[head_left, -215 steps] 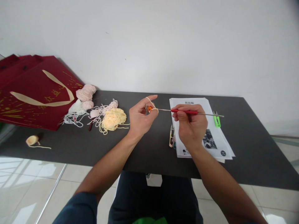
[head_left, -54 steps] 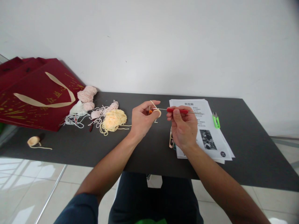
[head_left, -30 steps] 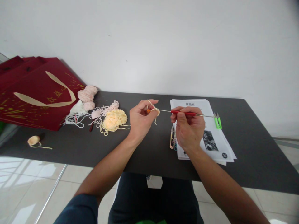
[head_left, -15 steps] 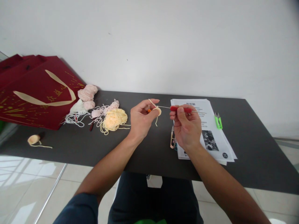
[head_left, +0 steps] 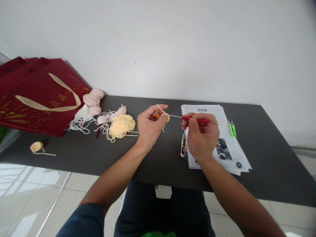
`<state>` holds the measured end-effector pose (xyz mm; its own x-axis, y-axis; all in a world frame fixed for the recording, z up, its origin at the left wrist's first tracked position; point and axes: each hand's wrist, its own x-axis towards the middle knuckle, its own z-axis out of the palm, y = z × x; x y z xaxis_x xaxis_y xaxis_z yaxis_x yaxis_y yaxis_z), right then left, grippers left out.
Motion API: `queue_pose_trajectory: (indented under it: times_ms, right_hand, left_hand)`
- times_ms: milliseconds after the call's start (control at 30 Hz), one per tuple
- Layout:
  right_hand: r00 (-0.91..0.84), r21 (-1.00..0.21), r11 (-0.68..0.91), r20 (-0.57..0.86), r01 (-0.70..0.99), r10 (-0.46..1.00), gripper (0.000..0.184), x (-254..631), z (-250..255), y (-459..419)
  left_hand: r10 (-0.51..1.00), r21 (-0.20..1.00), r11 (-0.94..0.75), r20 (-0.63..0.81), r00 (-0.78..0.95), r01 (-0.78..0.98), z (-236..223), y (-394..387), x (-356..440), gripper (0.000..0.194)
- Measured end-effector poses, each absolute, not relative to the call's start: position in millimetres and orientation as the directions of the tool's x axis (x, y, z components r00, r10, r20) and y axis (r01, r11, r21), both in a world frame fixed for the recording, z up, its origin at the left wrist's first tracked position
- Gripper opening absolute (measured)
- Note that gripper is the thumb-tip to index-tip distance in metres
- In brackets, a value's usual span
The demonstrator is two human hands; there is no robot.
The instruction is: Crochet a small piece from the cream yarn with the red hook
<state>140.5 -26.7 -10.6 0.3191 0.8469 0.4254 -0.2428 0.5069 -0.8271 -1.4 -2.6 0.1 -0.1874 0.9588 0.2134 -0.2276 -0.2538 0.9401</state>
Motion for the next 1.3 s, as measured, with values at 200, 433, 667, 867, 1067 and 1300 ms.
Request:
queue_pose_trajectory:
  times_ms: [200,433,667,867,1067,1300]
  right_hand:
    - [0.352,-0.813,0.564,0.489,-0.148,0.798,0.01,133,-4,-33]
    - [0.226,-0.729,0.668,0.683,0.149,0.695,0.021,136,-14,-44]
    - [0.046,-0.586,0.775,0.803,0.237,0.594,0.048,141,-27,-35]
    - [0.099,-0.647,0.741,0.761,0.182,0.641,0.036,138,-27,-35]
    - [0.144,-0.743,0.665,0.668,0.074,0.73,0.024,143,-16,-33]
    - [0.13,-0.723,0.679,0.691,0.13,0.711,0.007,154,-12,-24]
  left_hand:
    - [0.941,0.935,-0.296,0.251,-0.226,-0.194,-1,-2,-1,0.025]
    - [0.924,0.956,-0.267,0.218,-0.313,-0.122,-2,-3,2,0.025]
    - [0.987,0.881,-0.06,-0.02,-0.162,-0.47,5,3,-3,0.037]
    - [0.995,0.778,0.103,-0.072,0.075,-0.62,12,6,-10,0.042]
    - [0.991,0.816,0.106,-0.044,0.123,-0.569,11,6,-13,0.045]
    - [0.997,0.93,0.069,-0.051,0.059,-0.361,9,5,-10,0.047]
